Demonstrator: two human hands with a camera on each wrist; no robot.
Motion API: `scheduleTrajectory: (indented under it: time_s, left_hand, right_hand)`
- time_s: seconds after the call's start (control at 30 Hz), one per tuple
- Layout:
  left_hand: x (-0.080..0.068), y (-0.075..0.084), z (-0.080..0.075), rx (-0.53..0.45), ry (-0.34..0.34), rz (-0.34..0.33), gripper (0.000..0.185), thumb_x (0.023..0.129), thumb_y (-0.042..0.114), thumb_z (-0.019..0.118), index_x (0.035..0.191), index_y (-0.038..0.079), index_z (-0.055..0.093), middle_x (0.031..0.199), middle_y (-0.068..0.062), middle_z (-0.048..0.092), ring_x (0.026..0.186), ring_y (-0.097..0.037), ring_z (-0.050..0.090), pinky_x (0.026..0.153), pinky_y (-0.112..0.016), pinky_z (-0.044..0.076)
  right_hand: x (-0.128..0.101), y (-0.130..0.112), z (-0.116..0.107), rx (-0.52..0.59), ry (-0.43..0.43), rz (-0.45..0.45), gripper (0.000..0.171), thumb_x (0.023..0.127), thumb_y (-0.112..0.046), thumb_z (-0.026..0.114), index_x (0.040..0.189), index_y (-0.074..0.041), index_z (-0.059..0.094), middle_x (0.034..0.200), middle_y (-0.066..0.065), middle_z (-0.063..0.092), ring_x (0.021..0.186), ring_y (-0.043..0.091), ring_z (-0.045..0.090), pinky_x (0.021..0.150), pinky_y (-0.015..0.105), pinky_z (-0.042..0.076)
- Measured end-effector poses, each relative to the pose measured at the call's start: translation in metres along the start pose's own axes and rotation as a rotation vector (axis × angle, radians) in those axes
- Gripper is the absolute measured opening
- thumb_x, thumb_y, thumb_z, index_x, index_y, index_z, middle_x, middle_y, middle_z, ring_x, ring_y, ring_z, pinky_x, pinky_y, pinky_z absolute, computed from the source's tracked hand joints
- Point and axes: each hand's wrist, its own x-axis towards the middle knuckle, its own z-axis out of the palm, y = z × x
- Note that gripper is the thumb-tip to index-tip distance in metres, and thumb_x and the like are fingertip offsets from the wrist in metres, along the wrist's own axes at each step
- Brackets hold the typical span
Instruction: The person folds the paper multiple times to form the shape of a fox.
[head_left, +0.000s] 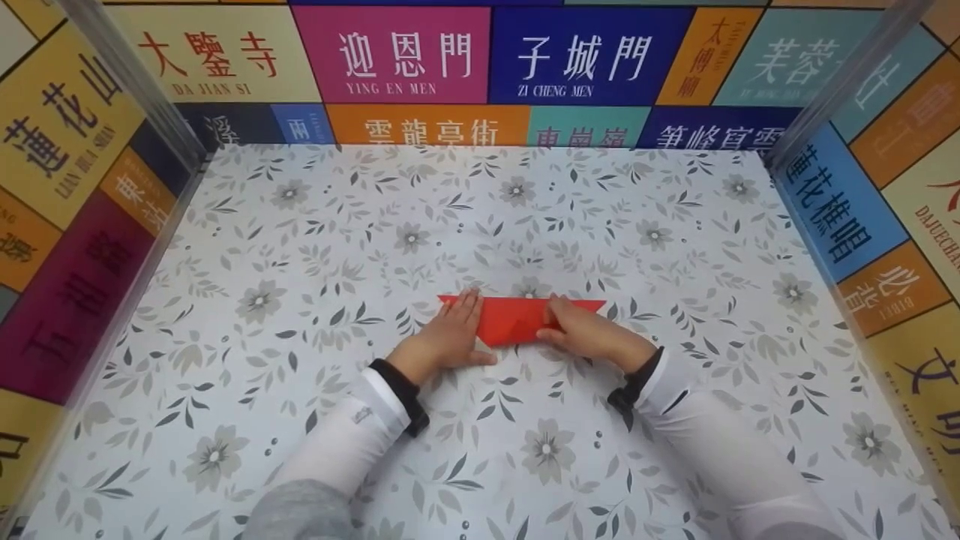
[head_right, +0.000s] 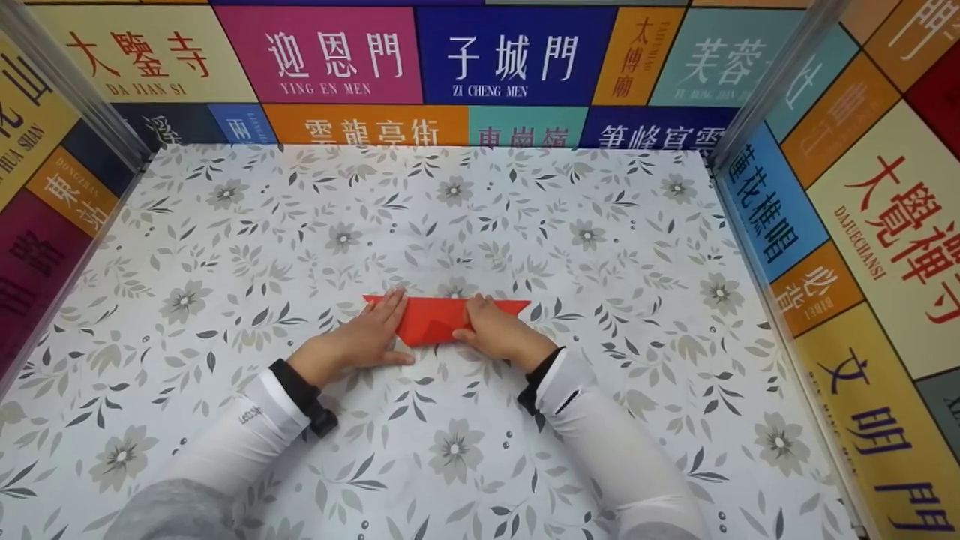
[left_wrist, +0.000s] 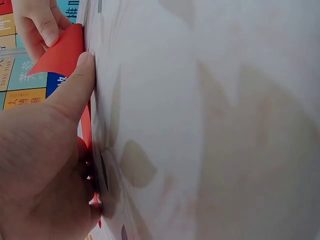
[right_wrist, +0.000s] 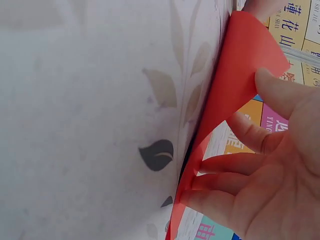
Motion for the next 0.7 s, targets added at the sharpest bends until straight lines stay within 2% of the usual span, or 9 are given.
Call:
scheduleTrajectory:
  time_s: [0.2,0.37,0.4,0.47,0.57,0.63,0.7]
  left_hand:
    - [-0.0008,0.0,-0.0003,0.005,-0.007,0.004,0.104,0.09,0.06,0.055,0.154,0.0,-0.001,0.163,-0.015,-0.007,0.151,-0.027,-0.005,0.122,-0.043,0.007]
    - [-0.0022,0.001,-0.0018,-0.004,-0.009,0.005,0.103,0.09,0.059,0.055,0.154,-0.001,0.0,0.163,-0.016,-0.007,0.151,-0.028,-0.006,0.122,-0.043,0.006]
    - [-0.0024,0.001,-0.002,-0.009,-0.01,0.003,0.103,0.09,0.058,0.055,0.154,-0.001,0.0,0.163,-0.015,-0.007,0.151,-0.028,-0.006,0.122,-0.043,0.006]
    - [-0.0021,0.0009,-0.0017,-0.016,-0.01,0.0,0.103,0.09,0.058,0.056,0.154,0.0,0.0,0.163,-0.015,-0.007,0.151,-0.028,-0.006,0.122,-0.043,0.006]
    - [-0.0016,0.0004,-0.0006,-0.017,-0.009,-0.001,0.103,0.09,0.058,0.055,0.154,0.0,0.0,0.163,-0.014,-0.007,0.151,-0.028,-0.006,0.122,-0.043,0.006]
    - [-0.0015,0.0005,-0.0004,-0.013,-0.01,0.001,0.103,0.09,0.059,0.055,0.154,0.0,0.0,0.163,-0.014,-0.007,0.151,-0.028,-0.006,0.122,-0.044,0.006]
    - [-0.0015,0.0006,-0.0003,-0.008,-0.012,0.005,0.103,0.09,0.059,0.055,0.154,0.0,0.0,0.163,-0.015,-0.007,0.151,-0.028,-0.006,0.122,-0.044,0.006]
  right_hand:
    - [0.0002,-0.0022,0.0008,-0.002,0.017,-0.011,0.02,0.094,-0.021,0.063,0.091,-0.009,0.048,0.078,0.003,0.049,0.069,0.016,0.05,0.063,0.028,0.04]
    - [0.0008,-0.0034,0.0009,-0.03,0.02,-0.016,0.018,0.095,-0.02,0.061,0.088,-0.009,0.049,0.076,0.002,0.048,0.071,0.02,0.053,0.067,0.031,0.042]
    - [0.001,-0.0036,0.0011,-0.043,0.021,-0.02,0.018,0.095,-0.02,0.061,0.088,-0.008,0.05,0.076,0.003,0.049,0.077,0.023,0.057,0.07,0.033,0.044]
    - [0.0012,-0.0043,0.0017,-0.074,0.018,-0.023,0.018,0.096,-0.02,0.059,0.086,-0.009,0.05,0.08,0.006,0.055,0.1,0.033,0.061,0.08,0.039,0.046]
    - [0.0009,-0.0055,0.0022,-0.097,0.012,-0.01,0.019,0.096,-0.021,0.059,0.084,-0.009,0.051,0.096,0.018,0.064,0.133,0.041,0.044,0.093,0.045,0.044]
    - [0.0009,-0.0053,0.003,-0.108,0.014,-0.001,0.019,0.096,-0.021,0.058,0.084,-0.008,0.051,0.111,0.024,0.064,0.14,0.042,0.033,0.095,0.047,0.044]
    - [0.001,-0.0051,0.0038,-0.118,0.025,0.009,0.019,0.096,-0.021,0.058,0.085,-0.008,0.051,0.12,0.027,0.061,0.139,0.042,0.034,0.093,0.046,0.045]
